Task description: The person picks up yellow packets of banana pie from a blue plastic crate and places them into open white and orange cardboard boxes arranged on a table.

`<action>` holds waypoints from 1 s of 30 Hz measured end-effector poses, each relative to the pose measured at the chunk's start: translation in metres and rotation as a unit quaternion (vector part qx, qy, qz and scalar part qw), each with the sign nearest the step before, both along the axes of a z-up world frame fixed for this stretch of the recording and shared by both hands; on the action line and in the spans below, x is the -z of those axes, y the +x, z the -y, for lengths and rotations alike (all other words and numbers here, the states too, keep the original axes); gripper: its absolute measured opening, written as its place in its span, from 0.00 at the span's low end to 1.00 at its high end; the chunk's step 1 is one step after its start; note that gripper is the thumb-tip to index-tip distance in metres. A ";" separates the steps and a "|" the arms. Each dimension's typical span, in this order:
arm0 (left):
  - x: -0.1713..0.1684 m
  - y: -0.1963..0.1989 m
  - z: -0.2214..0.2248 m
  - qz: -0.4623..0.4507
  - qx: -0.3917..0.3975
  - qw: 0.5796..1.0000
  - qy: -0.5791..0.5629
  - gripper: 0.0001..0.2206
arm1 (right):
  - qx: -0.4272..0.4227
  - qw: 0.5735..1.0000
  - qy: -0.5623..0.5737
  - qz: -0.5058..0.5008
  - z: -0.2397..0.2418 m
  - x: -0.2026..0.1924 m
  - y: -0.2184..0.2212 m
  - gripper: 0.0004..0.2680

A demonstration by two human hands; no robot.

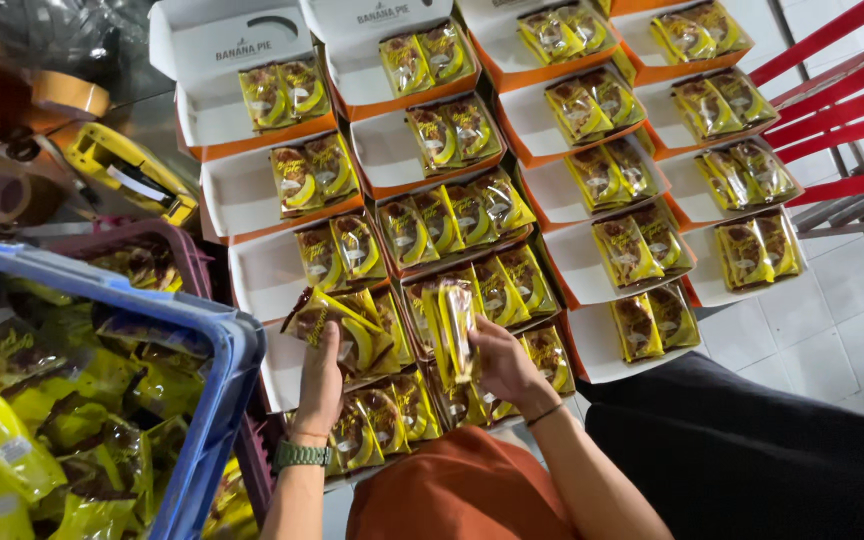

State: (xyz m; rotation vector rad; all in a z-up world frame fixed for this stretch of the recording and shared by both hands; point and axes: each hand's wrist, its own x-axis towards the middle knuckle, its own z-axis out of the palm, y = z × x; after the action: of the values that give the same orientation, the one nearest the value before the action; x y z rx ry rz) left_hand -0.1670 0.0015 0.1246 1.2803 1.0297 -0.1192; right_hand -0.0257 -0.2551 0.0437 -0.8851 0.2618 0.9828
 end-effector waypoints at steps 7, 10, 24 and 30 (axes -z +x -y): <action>-0.014 0.045 -0.003 -0.035 0.013 0.998 0.044 0.44 | -0.043 0.997 -0.053 0.024 -0.042 0.022 0.064 0.22; -0.029 0.060 -0.002 -0.056 0.067 0.995 0.043 0.48 | -0.048 0.979 -0.145 0.137 -0.101 -0.049 0.105 0.19; -0.008 0.055 0.012 -0.053 -0.050 0.997 -0.022 0.36 | -0.220 0.808 -0.481 0.260 -0.267 0.002 0.244 0.18; 0.013 0.067 -0.017 0.006 -0.129 0.991 -0.028 0.24 | -0.232 0.338 -0.512 0.755 -0.268 0.028 0.233 0.21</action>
State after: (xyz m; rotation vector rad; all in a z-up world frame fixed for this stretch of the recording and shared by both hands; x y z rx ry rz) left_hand -0.0998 0.0186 0.1119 1.0857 1.1643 0.0576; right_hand 0.2069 0.0127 0.0153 -2.7885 -1.2574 -0.1110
